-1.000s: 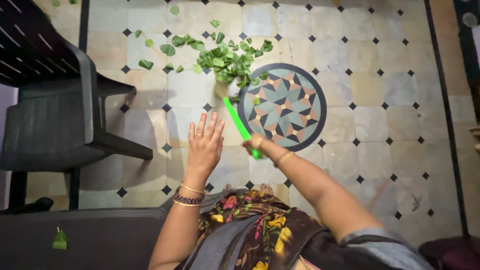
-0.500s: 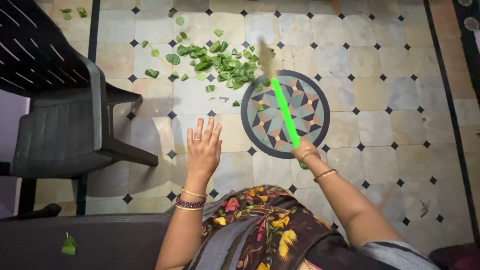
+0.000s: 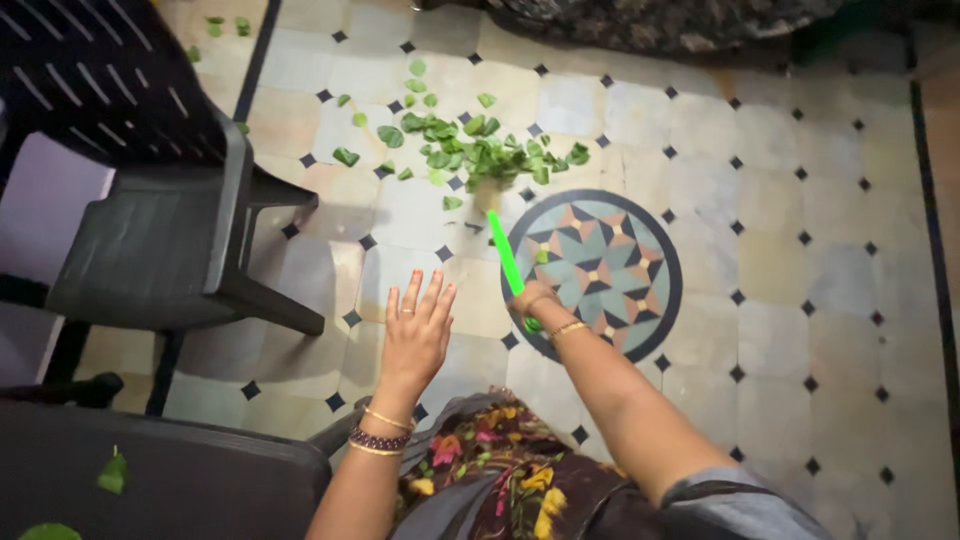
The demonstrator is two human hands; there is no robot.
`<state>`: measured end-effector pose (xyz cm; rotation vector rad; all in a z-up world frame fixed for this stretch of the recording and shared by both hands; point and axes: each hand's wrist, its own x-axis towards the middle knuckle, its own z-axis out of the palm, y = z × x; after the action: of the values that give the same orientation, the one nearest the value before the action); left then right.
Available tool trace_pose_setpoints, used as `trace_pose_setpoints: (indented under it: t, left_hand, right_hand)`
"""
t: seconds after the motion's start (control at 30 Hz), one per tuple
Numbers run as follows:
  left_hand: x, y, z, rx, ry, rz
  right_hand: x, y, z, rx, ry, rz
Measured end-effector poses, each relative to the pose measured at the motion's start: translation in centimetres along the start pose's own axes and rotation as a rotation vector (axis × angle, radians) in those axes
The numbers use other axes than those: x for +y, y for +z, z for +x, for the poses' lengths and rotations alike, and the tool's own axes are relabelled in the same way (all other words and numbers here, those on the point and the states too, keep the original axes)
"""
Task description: The person sweeps scattered green leaves on a tiled floor using a green-handled broom, gathering them into a pile. They then use a pink dustpan to collect the leaves and transfer them onto a nearby table.
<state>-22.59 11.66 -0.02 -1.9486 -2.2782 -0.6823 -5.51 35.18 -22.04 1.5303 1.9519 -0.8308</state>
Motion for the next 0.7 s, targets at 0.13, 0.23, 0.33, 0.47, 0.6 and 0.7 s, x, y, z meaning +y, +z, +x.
trace_pose_setpoints:
  t: [0.13, 0.23, 0.33, 0.47, 0.6, 0.7]
  left_hand:
    - [-0.1, 0.3, 0.1, -0.007, -0.048, 0.018]
    - [0.2, 0.8, 0.1, 0.004, -0.060, 0.015]
    - [0.4, 1.2, 0.4, 0.021, -0.060, 0.001]
    - [0.4, 1.4, 0.7, 0.042, -0.036, 0.005]
    - [0.2, 1.1, 1.0, 0.029, -0.040, -0.011]
    - [0.4, 1.0, 0.8, 0.032, -0.044, -0.019]
  right_hand:
    - [-4.0, -4.7, 2.8, 0.072, -0.111, 0.027]
    - [-2.4, -5.6, 2.0, 0.125, -0.192, 0.102]
    - [1.7, -4.9, -0.8, 0.153, -0.165, 0.100]
    - [10.8, -2.1, -8.3, 0.047, -0.120, 0.133]
    - [16.5, 2.5, -15.6, -0.105, 0.060, 0.259]
    - [17.1, 5.0, -16.2, -0.241, 0.131, 0.256]
